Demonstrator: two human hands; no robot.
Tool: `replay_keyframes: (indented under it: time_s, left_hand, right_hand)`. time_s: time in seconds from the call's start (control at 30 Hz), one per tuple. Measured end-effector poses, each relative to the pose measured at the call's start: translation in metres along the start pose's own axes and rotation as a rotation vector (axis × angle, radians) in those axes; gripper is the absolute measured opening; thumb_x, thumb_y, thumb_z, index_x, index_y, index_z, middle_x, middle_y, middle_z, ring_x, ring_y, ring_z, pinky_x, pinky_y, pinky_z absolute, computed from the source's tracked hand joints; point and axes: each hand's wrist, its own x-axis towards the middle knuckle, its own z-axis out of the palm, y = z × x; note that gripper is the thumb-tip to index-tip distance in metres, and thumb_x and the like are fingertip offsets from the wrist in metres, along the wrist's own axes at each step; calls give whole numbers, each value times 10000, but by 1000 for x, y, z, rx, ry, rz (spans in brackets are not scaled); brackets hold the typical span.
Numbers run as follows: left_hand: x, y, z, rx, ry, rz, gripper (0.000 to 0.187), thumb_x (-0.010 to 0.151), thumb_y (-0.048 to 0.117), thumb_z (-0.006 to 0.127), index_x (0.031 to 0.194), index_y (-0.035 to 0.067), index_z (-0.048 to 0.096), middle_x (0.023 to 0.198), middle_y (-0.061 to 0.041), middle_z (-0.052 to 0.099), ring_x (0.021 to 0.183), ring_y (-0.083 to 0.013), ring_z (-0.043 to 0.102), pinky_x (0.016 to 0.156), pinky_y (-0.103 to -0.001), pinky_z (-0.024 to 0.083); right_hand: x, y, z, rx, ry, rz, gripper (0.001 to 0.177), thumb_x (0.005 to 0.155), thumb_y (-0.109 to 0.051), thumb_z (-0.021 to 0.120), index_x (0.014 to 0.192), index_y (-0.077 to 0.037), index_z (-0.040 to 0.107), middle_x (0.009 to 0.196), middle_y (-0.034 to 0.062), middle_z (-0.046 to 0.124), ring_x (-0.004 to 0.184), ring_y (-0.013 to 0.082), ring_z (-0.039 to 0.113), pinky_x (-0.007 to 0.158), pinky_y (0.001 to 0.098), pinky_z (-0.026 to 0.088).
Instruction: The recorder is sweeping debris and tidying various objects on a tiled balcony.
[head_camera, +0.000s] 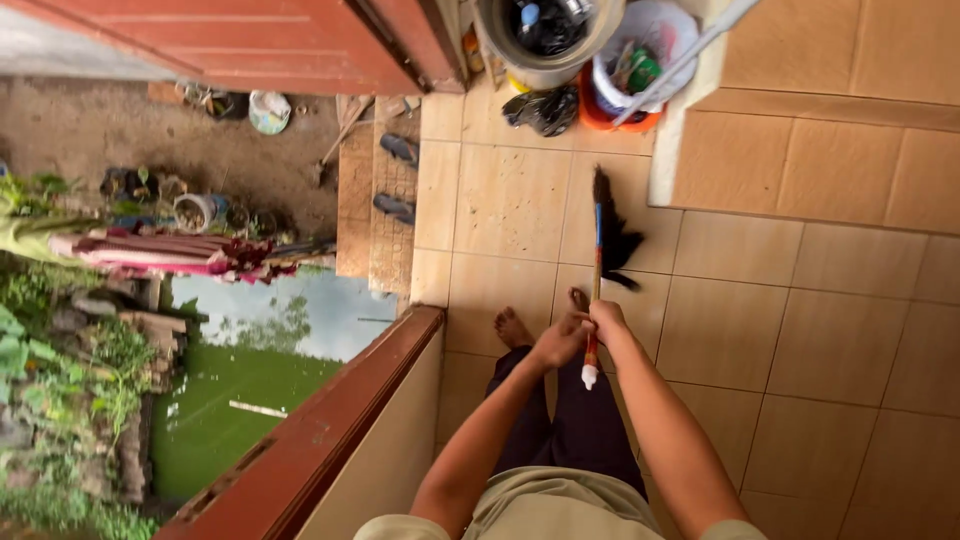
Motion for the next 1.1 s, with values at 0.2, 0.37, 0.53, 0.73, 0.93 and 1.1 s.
replay_keyframes:
  time_s: [0.2,0.37,0.53,0.73,0.93,1.1]
  left_hand:
    - [-47,-65,-117,580,639,-217,777,952,702,454,1373,52,518,1345,-223,522,1299,-403,438,1144,-584,262]
    - [-90,-95,-171,627,842,-382,933,919,748,461,1544,60,394,1627,-257,281,1542,-400,154,1229,-602,63]
    - [-97,-111,-173,612,1025,-295,930,903,713,530,1540,46,409,1623,-264,291,1547,-414,159,1229,-612,61]
    - [-94,-109,-171,536,1047,-250,871,950,669,515,1582,89,365,1665,-215,265,1570,-382,140,1248,-609,64]
    - [-99,-96,-175,488,995,-310,880,946,672,486,1589,94,321,1669,-206,218,1569,-367,109,1234,-590,71]
    - [-85,-110,-161,494,964,-269,852,975,650,474,1598,90,315,1676,-210,218,1573,-375,106,1240,-597,74]
  right_hand:
    - [-52,-27,74,-129,71,-80,166,962,-118,554,827,-33,601,567,70,471,424,208,432,385,370,373]
    - [-26,-43,100,-233,68,-104,212,940,-33,455,733,-1,490,552,124,491,390,240,465,351,400,395]
    - [-38,-78,176,-239,-199,-73,99,969,-95,439,926,-8,456,618,69,472,429,153,435,374,323,373]
    - [-134,-106,265,-307,-681,266,135,1064,-164,459,1137,-51,472,780,42,535,492,33,342,400,171,308]
    - [-174,-111,279,-320,-844,301,158,1063,-177,482,1168,-61,456,817,35,537,524,27,363,417,160,310]
    - [-95,-143,172,-295,-845,257,156,1068,-198,500,1029,-54,456,783,20,521,499,30,360,418,176,321]
